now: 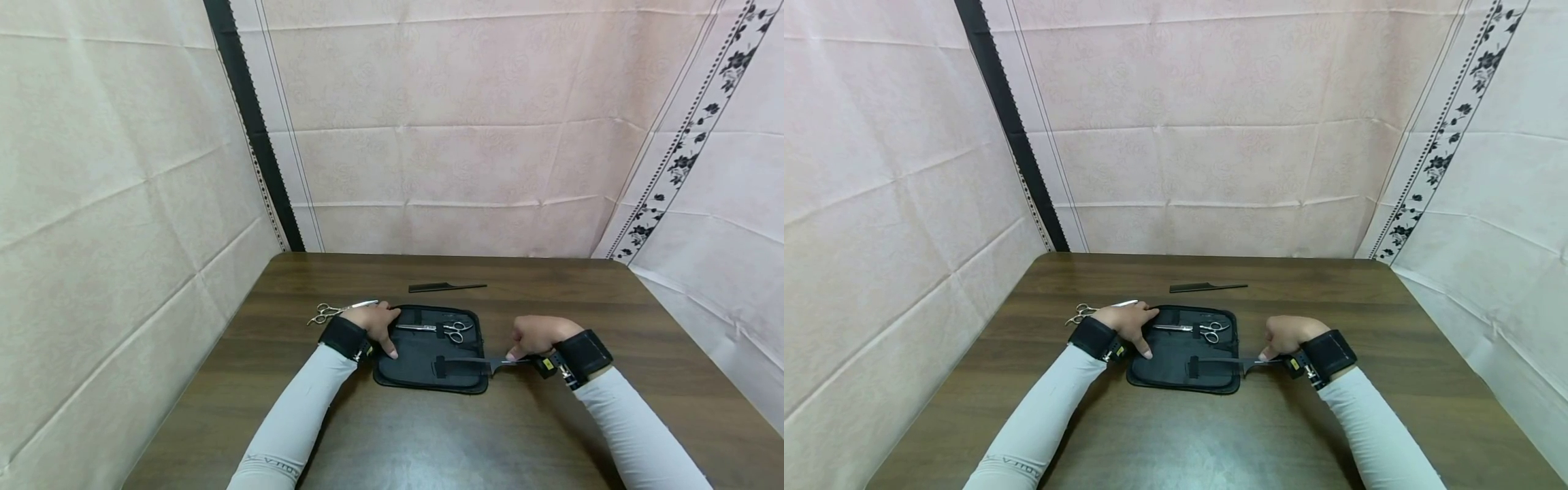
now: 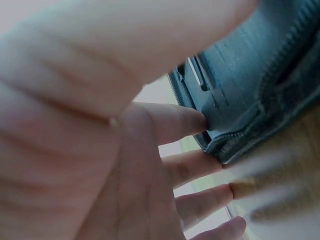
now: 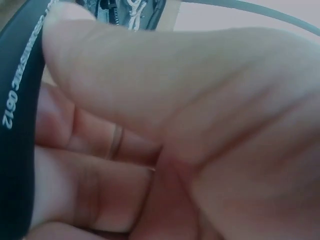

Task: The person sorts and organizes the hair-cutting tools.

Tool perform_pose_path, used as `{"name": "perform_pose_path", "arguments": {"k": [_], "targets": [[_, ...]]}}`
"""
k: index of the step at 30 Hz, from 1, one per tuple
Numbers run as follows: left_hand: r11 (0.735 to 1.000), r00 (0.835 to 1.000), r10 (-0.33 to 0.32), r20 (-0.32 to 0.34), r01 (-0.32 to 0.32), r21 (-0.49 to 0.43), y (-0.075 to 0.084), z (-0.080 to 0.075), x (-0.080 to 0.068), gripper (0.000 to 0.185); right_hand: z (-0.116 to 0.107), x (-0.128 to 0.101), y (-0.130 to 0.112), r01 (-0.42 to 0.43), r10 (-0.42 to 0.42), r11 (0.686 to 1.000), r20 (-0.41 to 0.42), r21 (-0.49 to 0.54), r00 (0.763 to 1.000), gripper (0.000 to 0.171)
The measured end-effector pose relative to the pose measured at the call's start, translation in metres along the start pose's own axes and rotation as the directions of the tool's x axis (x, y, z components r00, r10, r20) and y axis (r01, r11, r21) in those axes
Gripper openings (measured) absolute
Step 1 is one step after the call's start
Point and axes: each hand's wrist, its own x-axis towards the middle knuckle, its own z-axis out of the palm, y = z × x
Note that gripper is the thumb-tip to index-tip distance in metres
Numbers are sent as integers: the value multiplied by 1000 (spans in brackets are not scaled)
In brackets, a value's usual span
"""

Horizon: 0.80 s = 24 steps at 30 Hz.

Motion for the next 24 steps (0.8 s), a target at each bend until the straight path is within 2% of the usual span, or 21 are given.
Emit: {"name": "perform_pose_path", "arguments": {"k": [11, 16, 24], "targets": [[998, 999, -37, 15, 36, 57, 0, 1, 7, 106, -1, 1, 1, 6, -6, 1000, 24, 16, 1000, 35], [998, 999, -27, 16, 26, 64, -1, 1, 7, 108, -1, 2, 5, 4, -4, 1000, 22, 16, 1000, 33], [996, 999, -28, 17, 27, 83, -1, 1, 7, 107, 1, 4, 5, 48, -49, 999, 44, 23, 998, 34]]}}
